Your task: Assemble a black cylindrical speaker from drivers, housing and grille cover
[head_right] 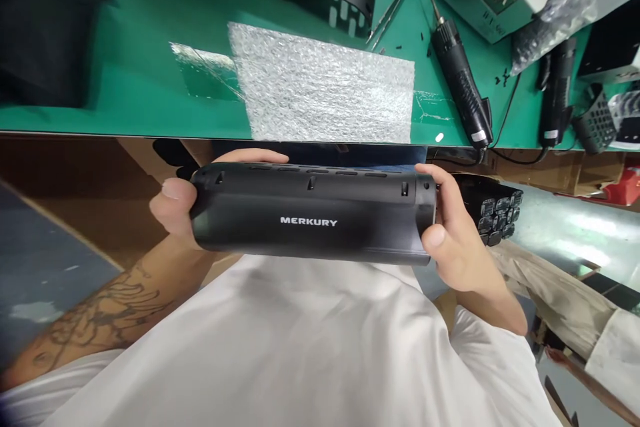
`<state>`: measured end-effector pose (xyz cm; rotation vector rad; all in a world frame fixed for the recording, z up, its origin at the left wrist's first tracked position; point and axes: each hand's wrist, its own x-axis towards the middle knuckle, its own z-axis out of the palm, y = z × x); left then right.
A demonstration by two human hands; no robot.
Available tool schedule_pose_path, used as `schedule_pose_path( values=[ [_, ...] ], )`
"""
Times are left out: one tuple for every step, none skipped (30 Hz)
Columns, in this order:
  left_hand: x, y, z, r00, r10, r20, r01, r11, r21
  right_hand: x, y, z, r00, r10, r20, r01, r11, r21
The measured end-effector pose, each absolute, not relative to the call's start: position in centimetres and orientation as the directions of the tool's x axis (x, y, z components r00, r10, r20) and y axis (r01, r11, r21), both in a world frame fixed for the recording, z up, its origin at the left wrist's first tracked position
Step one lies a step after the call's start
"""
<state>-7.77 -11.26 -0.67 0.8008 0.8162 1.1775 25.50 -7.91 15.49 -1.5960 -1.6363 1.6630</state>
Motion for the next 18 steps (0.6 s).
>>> schedule_pose_path(
  values=[
    [-7.8,-11.4,-0.8,0.185,0.976,-0.113,-0.46,0.188,0.868,25.5,-7.9,15.4,-0.352,0.82,-0.451,0.417,-0.294,-0.86],
    [-7.9,-11.4,-0.9,0.194,0.976,-0.095,-0.47,0.177,0.865,25.4,-7.9,15.4,-0.365,0.82,-0.441,0.392,-0.294,-0.872],
    [-8.0,-11.5,-1.1,0.211,0.975,-0.073,-0.485,0.169,0.858,25.3,-7.9,15.3,-0.366,0.821,-0.438,0.387,-0.294,-0.874],
    [-8.1,-11.4,-1.4,0.226,0.972,-0.06,-0.499,0.168,0.85,25.2,-7.9,15.3,-0.36,0.822,-0.441,0.4,-0.291,-0.869],
    [-8.1,-11.4,-1.6,0.235,0.97,-0.068,-0.508,0.182,0.842,25.1,-7.9,15.3,-0.358,0.822,-0.443,0.416,-0.284,-0.864],
    [-8.1,-11.3,-1.8,0.238,0.967,-0.094,-0.512,0.207,0.833,25.0,-7.9,15.3,-0.363,0.824,-0.434,0.429,-0.266,-0.863],
    [-8.1,-11.3,-1.9,0.24,0.964,-0.112,-0.515,0.224,0.827,24.8,-7.9,15.3,-0.376,0.829,-0.415,0.437,-0.236,-0.868],
    [-8.1,-11.2,-1.9,0.234,0.965,-0.118,-0.519,0.226,0.825,24.6,-7.9,15.3,-0.39,0.834,-0.39,0.444,-0.201,-0.873],
    [-8.0,-11.1,-1.7,0.223,0.968,-0.117,-0.519,0.22,0.826,24.5,-8.0,15.2,-0.405,0.839,-0.364,0.453,-0.161,-0.877],
    [-8.0,-11.1,-1.5,0.207,0.971,-0.119,-0.514,0.211,0.831,24.3,-8.0,15.1,-0.416,0.843,-0.341,0.465,-0.125,-0.876],
    [-8.0,-11.0,-1.1,0.184,0.974,-0.131,-0.502,0.208,0.839,24.2,-8.0,15.0,-0.418,0.847,-0.329,0.478,-0.103,-0.872],
    [-7.9,-11.0,-0.7,0.158,0.975,-0.157,-0.485,0.215,0.848,24.0,-8.0,14.9,-0.417,0.846,-0.332,0.489,-0.099,-0.867],
    [-7.9,-11.1,-0.3,0.133,0.975,-0.176,-0.471,0.219,0.854,23.9,-8.1,14.8,-0.414,0.843,-0.343,0.491,-0.11,-0.864],
    [-7.9,-11.2,0.0,0.112,0.974,-0.197,-0.461,0.226,0.858,23.8,-8.1,14.7,-0.414,0.837,-0.357,0.488,-0.127,-0.864],
    [-7.9,-11.2,0.2,0.097,0.972,-0.214,-0.456,0.234,0.859,23.7,-8.1,14.6,-0.417,0.831,-0.369,0.48,-0.144,-0.865],
    [-7.9,-11.3,0.3,0.091,0.973,-0.213,-0.455,0.231,0.86,23.6,-8.0,14.6,-0.421,0.826,-0.376,0.472,-0.154,-0.868],
    [-8.0,-11.4,0.2,0.089,0.976,-0.198,-0.455,0.217,0.864,23.5,-8.0,14.5,-0.427,0.823,-0.375,0.465,-0.156,-0.871],
    [-8.0,-11.5,0.1,0.083,0.982,-0.171,-0.454,0.19,0.87,23.4,-7.9,14.5,-0.433,0.822,-0.371,0.461,-0.152,-0.875]
  ],
)
